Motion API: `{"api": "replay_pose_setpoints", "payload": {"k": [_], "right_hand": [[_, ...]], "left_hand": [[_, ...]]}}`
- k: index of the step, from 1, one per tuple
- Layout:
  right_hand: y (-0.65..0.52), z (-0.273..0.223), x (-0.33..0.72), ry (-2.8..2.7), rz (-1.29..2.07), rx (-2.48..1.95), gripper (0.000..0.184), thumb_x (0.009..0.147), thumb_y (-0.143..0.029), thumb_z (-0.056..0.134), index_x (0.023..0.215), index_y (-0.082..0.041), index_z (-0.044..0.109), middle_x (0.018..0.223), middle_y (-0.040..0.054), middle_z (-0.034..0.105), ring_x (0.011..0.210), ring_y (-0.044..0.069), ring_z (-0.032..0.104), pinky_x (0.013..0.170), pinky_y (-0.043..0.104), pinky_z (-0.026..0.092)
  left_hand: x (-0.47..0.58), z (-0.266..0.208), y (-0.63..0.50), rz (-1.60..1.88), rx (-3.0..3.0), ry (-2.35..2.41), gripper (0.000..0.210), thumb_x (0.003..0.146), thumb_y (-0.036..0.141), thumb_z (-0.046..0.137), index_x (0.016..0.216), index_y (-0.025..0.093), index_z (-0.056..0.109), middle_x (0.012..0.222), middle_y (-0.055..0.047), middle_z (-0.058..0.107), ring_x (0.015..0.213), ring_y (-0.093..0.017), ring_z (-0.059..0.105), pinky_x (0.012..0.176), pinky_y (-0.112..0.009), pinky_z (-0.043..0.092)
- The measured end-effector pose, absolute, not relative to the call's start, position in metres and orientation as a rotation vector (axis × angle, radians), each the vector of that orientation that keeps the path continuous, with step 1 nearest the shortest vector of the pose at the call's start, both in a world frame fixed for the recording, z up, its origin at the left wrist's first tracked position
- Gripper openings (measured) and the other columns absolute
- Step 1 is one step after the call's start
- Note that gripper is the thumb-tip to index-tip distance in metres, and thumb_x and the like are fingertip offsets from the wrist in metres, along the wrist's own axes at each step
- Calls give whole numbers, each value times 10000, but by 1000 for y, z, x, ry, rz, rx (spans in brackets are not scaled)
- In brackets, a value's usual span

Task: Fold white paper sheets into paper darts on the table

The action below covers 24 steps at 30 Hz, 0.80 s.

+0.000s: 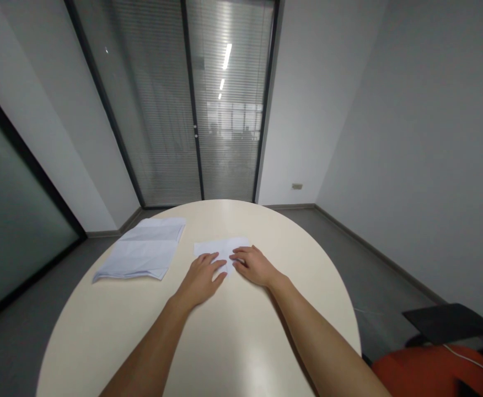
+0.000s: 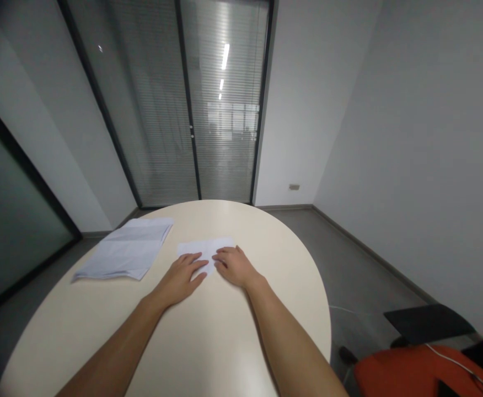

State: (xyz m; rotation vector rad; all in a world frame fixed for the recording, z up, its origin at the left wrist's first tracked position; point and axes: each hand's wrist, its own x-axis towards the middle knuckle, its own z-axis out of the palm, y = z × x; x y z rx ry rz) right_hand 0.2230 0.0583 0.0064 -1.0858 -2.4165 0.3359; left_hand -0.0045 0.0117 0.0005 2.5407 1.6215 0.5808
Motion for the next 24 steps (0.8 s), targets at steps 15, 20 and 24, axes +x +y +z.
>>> {"api": "replay_pose_setpoints", "payload": {"k": [15,20,24], "right_hand": [[65,4,229,-2328,329,-1195,338,925,-241,615,1219,-126,733,1272,159,696,1221,285,600,1078,411,462],[61,4,227,-2421,363,-1057,462,877,-359,704,1278,-130,707,1334,178,654,1286,308,555,1115,431,436],[58,7,224,-2495,393,-957,544,852,-429,737,1298,-122,695,1364,193,634,1313,319,535,1136,443,410]], "left_hand": [[-2,2,9,616,2555,1567,388,966,379,593,1318,245,686,1453,-102,601,1325,-298,516,1150,-479,404],[-4,0,11,624,2542,1551,363,977,332,567,1309,255,691,1456,-98,598,1328,-293,513,1147,-493,403],[-4,-1,13,625,2546,1544,359,982,306,552,1309,258,691,1453,-94,599,1329,-280,512,1150,-478,400]]}}
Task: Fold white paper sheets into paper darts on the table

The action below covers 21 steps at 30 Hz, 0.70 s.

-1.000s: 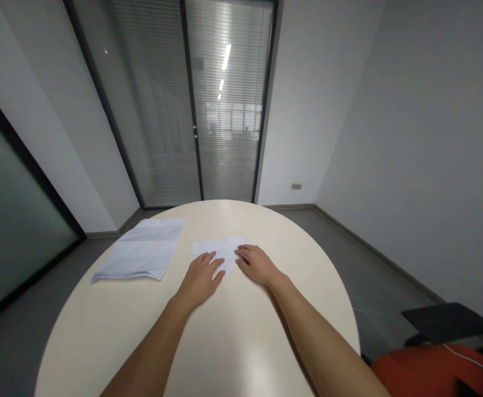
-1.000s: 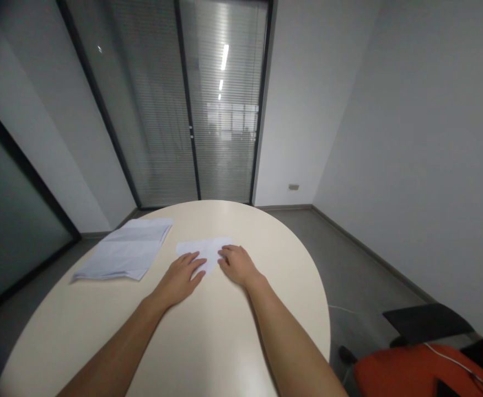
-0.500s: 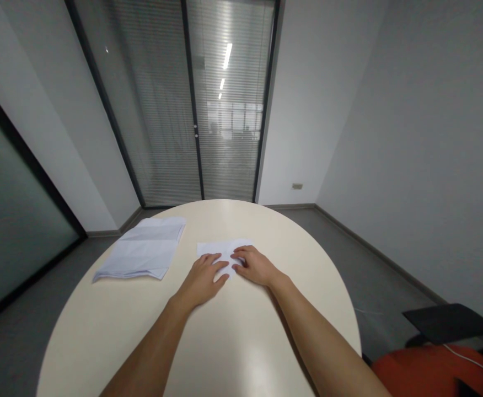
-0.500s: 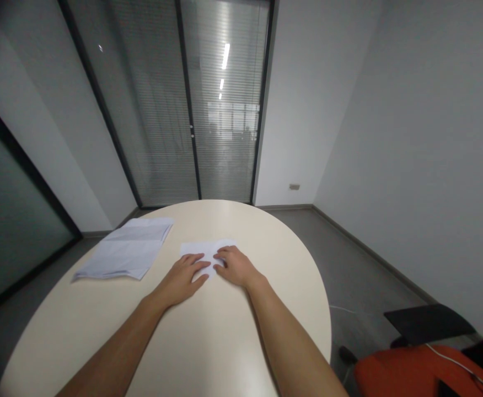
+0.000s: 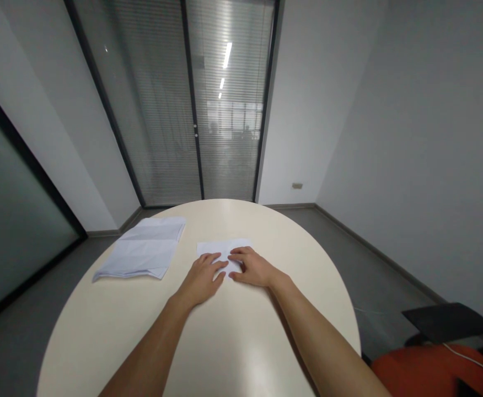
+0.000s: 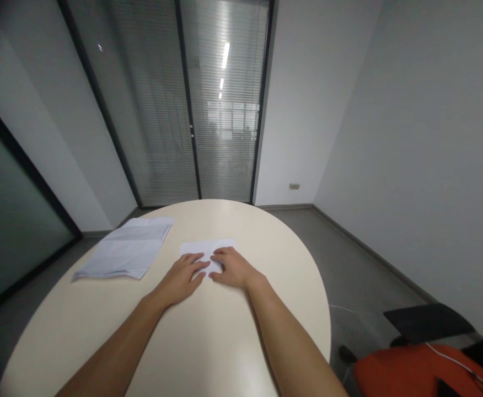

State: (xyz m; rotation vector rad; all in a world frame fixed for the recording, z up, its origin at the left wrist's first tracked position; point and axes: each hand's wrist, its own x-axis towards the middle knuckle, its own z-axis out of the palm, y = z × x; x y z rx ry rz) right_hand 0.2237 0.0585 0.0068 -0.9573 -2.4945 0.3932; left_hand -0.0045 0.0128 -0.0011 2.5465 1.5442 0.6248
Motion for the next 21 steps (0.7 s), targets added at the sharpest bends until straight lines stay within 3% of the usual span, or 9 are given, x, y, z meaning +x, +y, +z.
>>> {"api": "replay_pose_setpoints", "payload": {"k": [4,9,13,16,21], "right_hand": [[57,10,222,-2501,398,-963,521,862,-410,726,1296,-124,694,1355,190,642,1308,318,542,1131,440,412],[58,12,224,-2398,348,-1165,333,904,-232,608,1197,-142,739,1325,167,664,1251,301,580,1080,427,448],[60,11,226,-2373,327,-1206,317,891,-228,607,1162,-143,749,1294,159,679,1216,298,597,1059,414,460],[60,11,226,-2408,328,-1124,375,866,-320,674,1187,-137,739,1303,172,669,1240,308,583,1079,416,449],[57,10,223,-2497,384,-1010,628,800,-461,761,1307,-100,681,1372,215,624,1313,340,538,1129,440,405]], "left_hand": [[-5,-1,13,600,2558,1547,370,986,318,542,1320,254,687,1456,-95,599,1330,-283,514,1151,-478,401],[-3,2,11,579,2539,1570,385,970,308,557,1325,240,686,1459,-104,598,1338,-293,516,1157,-483,398],[1,5,9,598,2497,1620,393,932,294,596,1303,217,697,1440,-109,614,1328,-293,530,1149,-465,415],[4,6,8,615,2471,1651,420,909,299,616,1308,191,687,1441,-120,611,1330,-300,532,1157,-469,411],[5,6,9,625,2456,1672,451,894,316,625,1318,172,673,1439,-128,610,1322,-304,537,1154,-473,414]]}}
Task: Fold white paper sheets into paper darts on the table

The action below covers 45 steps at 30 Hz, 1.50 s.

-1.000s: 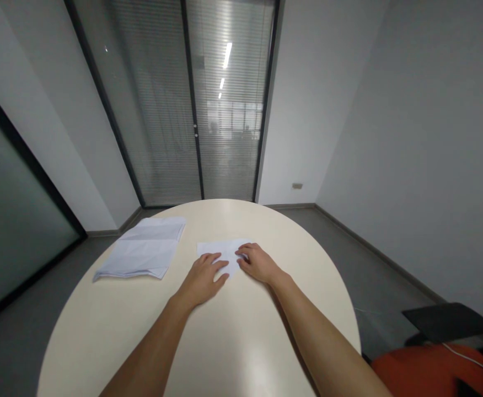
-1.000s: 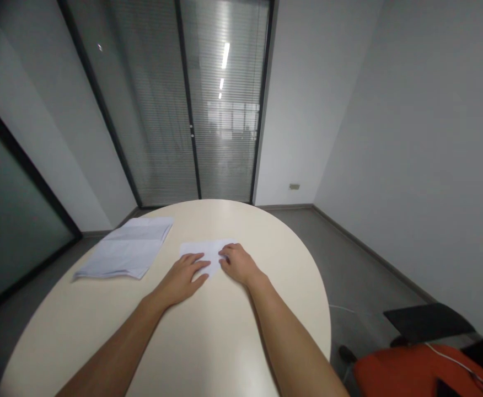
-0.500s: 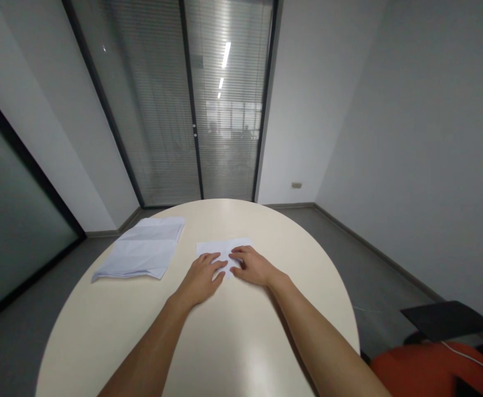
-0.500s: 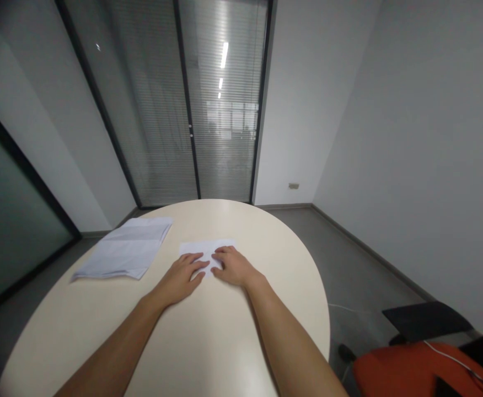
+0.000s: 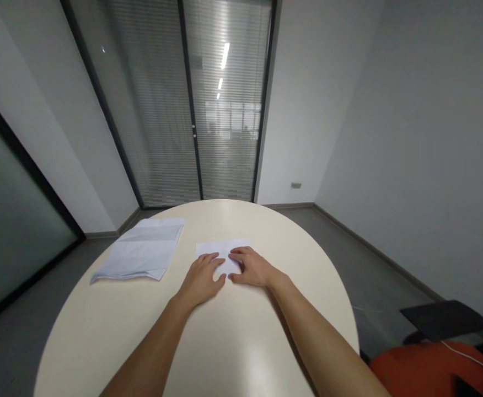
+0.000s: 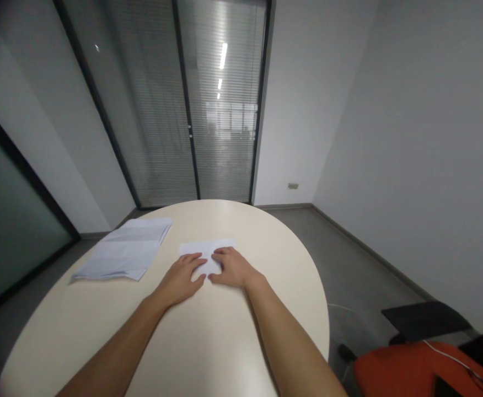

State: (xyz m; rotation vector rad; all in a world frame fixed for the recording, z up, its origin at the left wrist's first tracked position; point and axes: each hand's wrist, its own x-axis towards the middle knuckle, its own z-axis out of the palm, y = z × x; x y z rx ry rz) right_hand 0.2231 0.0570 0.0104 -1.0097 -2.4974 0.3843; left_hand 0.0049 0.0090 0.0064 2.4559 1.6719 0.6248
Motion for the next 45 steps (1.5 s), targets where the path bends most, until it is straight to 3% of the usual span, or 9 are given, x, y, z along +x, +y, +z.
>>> {"api": "replay_pose_setpoints", "payload": {"k": [4,7,12,18,27,32,34,39,45], "right_hand": [[59,7,223,-2514,393,-987,652,806,-481,753,1336,-112,663,1399,209,608,1333,346,520,1138,451,389],[61,6,223,-2504,386,-1006,520,875,-401,682,1303,-106,676,1381,197,620,1323,325,526,1132,426,393],[61,11,225,-2417,348,-1142,195,915,-224,579,997,-156,742,1274,148,674,1219,284,581,1042,386,445],[62,15,229,-2368,282,-1241,180,926,-199,567,828,-167,713,1192,136,698,1133,270,607,1000,377,448],[61,12,221,-2494,328,-958,223,945,-276,603,1053,-153,754,1264,149,676,1220,277,592,1069,381,424],[62,13,223,-2402,318,-1156,183,950,-260,589,932,-164,744,1241,140,686,1195,282,589,1020,386,448],[63,13,224,-2374,311,-1205,180,948,-251,589,914,-169,745,1231,135,692,1168,277,596,1011,387,448],[67,9,225,-2358,308,-1173,285,939,-234,591,1159,-169,762,1208,137,708,1141,269,608,1018,392,447],[68,4,222,-2370,398,-1044,267,919,-242,625,1128,-213,789,1189,108,726,1128,248,624,1013,374,463]], "left_hand": [[4,5,9,620,2466,1674,456,896,322,619,1324,174,668,1439,-121,609,1320,-301,536,1157,-466,409],[4,4,10,609,2483,1668,463,908,329,602,1346,188,656,1450,-110,602,1326,-298,529,1160,-464,405],[2,2,10,606,2492,1660,460,904,323,607,1347,210,655,1450,-101,603,1331,-299,526,1155,-470,410],[1,-3,11,677,2492,1619,448,891,315,627,1324,204,656,1437,-124,597,1355,-305,514,1172,-488,389],[0,-8,11,643,2518,1598,498,935,333,585,1419,213,575,1494,-143,540,1409,-317,468,1185,-523,355],[-1,-8,10,601,2532,1587,490,950,342,576,1423,214,582,1524,-145,514,1431,-321,440,1196,-543,331],[-1,-6,10,619,2542,1562,472,951,359,584,1400,216,608,1505,-142,533,1413,-318,457,1198,-534,334],[-1,-3,11,683,2553,1472,398,949,369,597,1312,228,678,1380,-118,615,1302,-288,532,1147,-464,413],[4,-3,10,710,2549,1549,361,993,374,522,1296,233,655,1325,-115,640,1252,-275,563,1123,-487,408]]}}
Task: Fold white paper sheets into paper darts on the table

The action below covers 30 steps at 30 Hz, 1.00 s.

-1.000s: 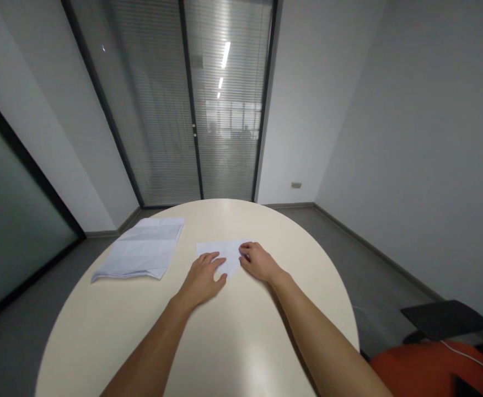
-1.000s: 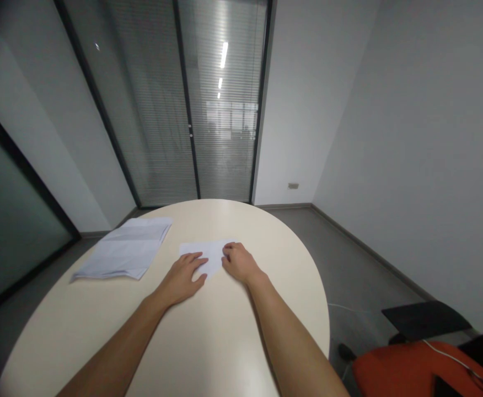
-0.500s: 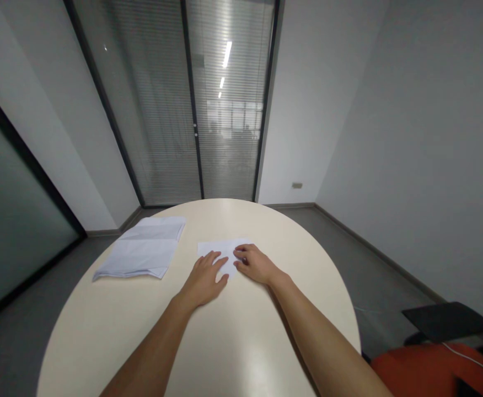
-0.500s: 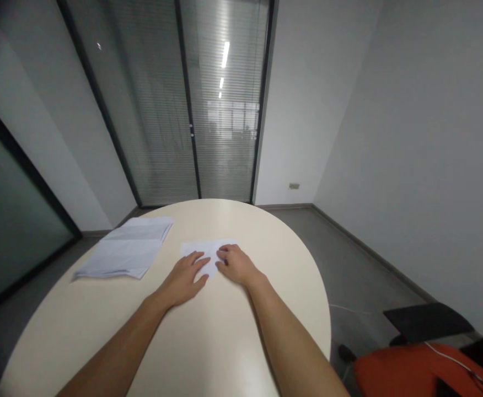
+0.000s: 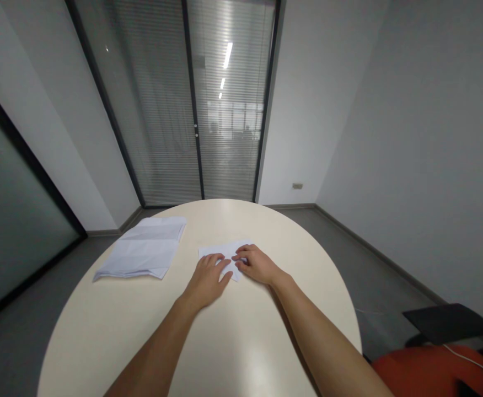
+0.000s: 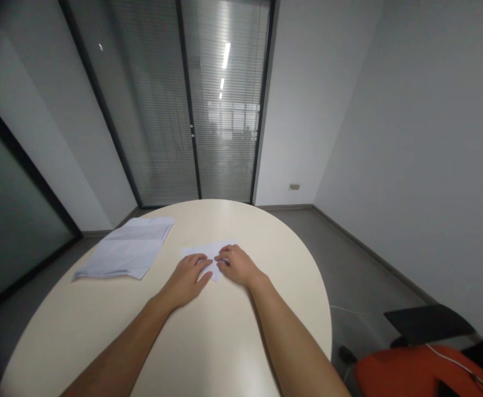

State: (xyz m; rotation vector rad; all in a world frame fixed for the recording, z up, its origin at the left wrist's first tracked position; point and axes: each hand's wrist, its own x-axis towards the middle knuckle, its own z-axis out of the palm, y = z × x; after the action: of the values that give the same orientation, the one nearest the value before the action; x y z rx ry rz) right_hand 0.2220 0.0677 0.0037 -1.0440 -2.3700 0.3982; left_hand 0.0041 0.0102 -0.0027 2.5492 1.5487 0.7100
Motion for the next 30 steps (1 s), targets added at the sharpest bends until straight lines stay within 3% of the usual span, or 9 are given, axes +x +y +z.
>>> {"api": "replay_pose_setpoints", "payload": {"k": [6,9,13,17,21,25,30], "right_hand": [[62,13,219,-2407,556,-1010,262,908,-206,593,1061,-235,803,1037,47,788,944,206,692,908,323,501],[58,15,219,-2392,601,-1034,319,911,-226,587,1178,-230,762,1008,47,791,857,194,700,840,309,518],[59,11,222,-2323,457,-1032,516,870,-221,645,1384,-184,623,1275,125,714,1112,251,662,994,386,498],[65,5,227,-2310,377,-1025,539,864,-224,669,1398,-184,599,1409,146,630,1301,288,567,1123,469,415],[67,6,228,-2327,371,-1075,404,885,-218,655,1287,-200,689,1362,129,660,1252,278,595,1098,448,432],[65,10,227,-2340,353,-1139,328,890,-233,648,1200,-184,742,1245,118,720,1158,271,627,1044,409,456],[61,16,226,-2357,384,-1198,307,882,-279,656,1156,-195,765,1046,82,769,952,229,661,923,348,483]], "left_hand": [[6,-4,9,655,2487,1722,381,1004,437,499,1286,229,649,1435,-116,608,1375,-306,503,1191,-575,286],[3,-7,12,642,2451,1749,388,990,430,518,1269,203,663,1452,-124,601,1386,-328,496,1193,-581,292],[0,-10,15,650,2448,1693,369,975,361,530,1290,210,649,1482,-119,576,1406,-314,481,1198,-569,307],[-1,-11,14,628,2455,1624,412,972,297,504,1362,202,600,1505,-126,555,1441,-302,450,1217,-574,285],[0,-10,15,628,2489,1543,494,934,181,488,1423,210,551,1492,-114,568,1432,-281,459,1220,-566,288],[-1,-6,16,650,2584,1477,444,884,76,473,1235,228,699,1399,-69,639,1323,-246,540,1198,-500,338],[1,4,14,663,2635,1476,451,827,25,493,1148,223,739,1246,-56,715,1187,-235,610,1107,-437,423]]}}
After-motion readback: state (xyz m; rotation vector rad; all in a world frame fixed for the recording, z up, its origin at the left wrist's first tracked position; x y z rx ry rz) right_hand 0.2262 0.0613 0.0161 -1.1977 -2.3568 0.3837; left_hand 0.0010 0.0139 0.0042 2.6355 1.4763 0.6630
